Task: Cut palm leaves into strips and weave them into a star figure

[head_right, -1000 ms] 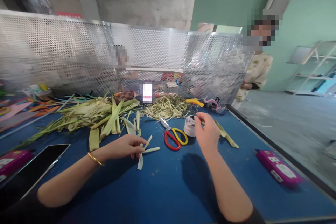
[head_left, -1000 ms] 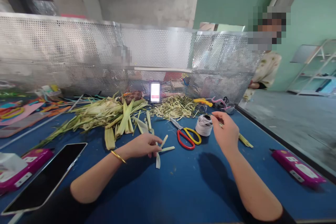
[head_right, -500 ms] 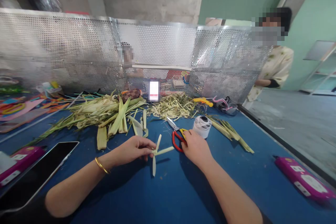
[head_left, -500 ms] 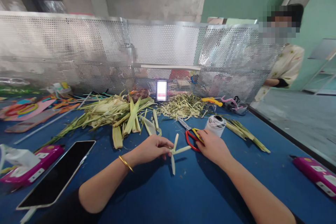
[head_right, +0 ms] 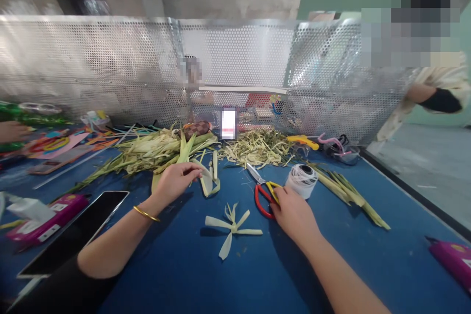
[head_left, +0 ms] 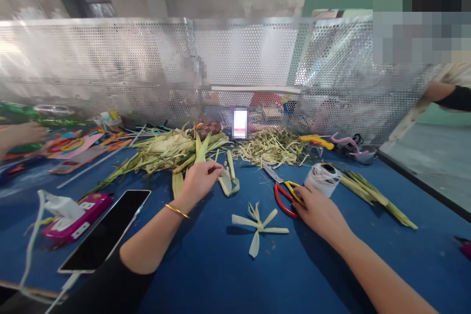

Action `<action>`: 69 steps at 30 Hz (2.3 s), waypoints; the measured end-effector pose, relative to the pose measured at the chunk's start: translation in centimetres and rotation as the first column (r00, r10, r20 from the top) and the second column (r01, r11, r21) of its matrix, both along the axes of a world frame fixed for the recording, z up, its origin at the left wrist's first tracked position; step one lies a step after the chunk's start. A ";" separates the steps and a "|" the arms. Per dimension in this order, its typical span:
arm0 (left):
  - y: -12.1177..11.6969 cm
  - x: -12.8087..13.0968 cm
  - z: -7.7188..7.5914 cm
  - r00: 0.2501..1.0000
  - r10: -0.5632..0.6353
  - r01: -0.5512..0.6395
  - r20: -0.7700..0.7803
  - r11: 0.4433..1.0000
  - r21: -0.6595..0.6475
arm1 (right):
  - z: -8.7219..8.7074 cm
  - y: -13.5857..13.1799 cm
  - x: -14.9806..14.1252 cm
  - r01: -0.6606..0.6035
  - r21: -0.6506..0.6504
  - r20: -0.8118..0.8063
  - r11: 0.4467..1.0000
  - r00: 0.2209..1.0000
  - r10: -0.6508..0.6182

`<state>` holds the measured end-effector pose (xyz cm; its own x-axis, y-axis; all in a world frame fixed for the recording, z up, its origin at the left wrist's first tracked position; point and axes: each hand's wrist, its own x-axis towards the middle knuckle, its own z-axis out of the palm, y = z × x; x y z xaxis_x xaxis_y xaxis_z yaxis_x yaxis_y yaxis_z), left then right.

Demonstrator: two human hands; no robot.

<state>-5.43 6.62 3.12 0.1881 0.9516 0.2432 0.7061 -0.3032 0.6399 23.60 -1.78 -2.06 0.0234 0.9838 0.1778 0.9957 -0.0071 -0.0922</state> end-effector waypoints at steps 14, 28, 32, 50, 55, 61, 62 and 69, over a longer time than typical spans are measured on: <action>-0.7 1.5 -2.1 0.963 -0.121 0.138 -0.240 0.989 0.053 | -0.1 -0.1 -0.1 -0.029 0.036 -0.020 0.999 0.999 0.030; 0.2 0.5 -1.0 1.000 -0.029 0.029 -0.003 0.998 -0.054 | 0.8 -0.2 -0.4 -0.024 -0.023 -0.021 0.999 0.999 0.023; 0.2 0.5 -0.9 0.996 -0.045 0.053 0.082 0.994 -0.095 | 0.9 -0.3 -0.5 -0.018 -0.016 -0.017 1.000 1.000 0.018; 5.1 3.6 1.1 0.934 0.020 0.004 -0.356 0.998 0.066 | 0.8 -0.2 -0.4 -0.062 -0.071 -0.012 0.996 0.998 0.062; 7.4 4.3 -1.1 0.957 0.092 -0.115 -0.277 0.991 -0.068 | 0.2 0.0 -0.1 -0.061 -0.040 0.024 0.997 0.998 0.062; 8.5 3.5 -1.1 0.991 0.135 -0.136 -0.019 0.988 -0.069 | 0.2 0.1 0.0 -0.074 -0.032 0.018 0.997 0.997 0.074; 8.4 3.4 -0.7 0.990 0.140 -0.138 0.033 0.989 -0.059 | 0.1 0.2 0.1 -0.076 -0.026 0.012 0.997 0.997 0.077; 5.0 6.1 1.1 0.677 0.036 0.319 0.735 0.886 -0.337 | -0.7 0.4 0.9 -0.113 0.042 -0.082 0.993 0.990 0.116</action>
<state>0.69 11.59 4.20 0.2694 0.9622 -0.0393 -0.0432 0.0528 0.9977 24.49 -1.36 -2.76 -0.0724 0.9737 0.2161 0.9784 0.1113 -0.1740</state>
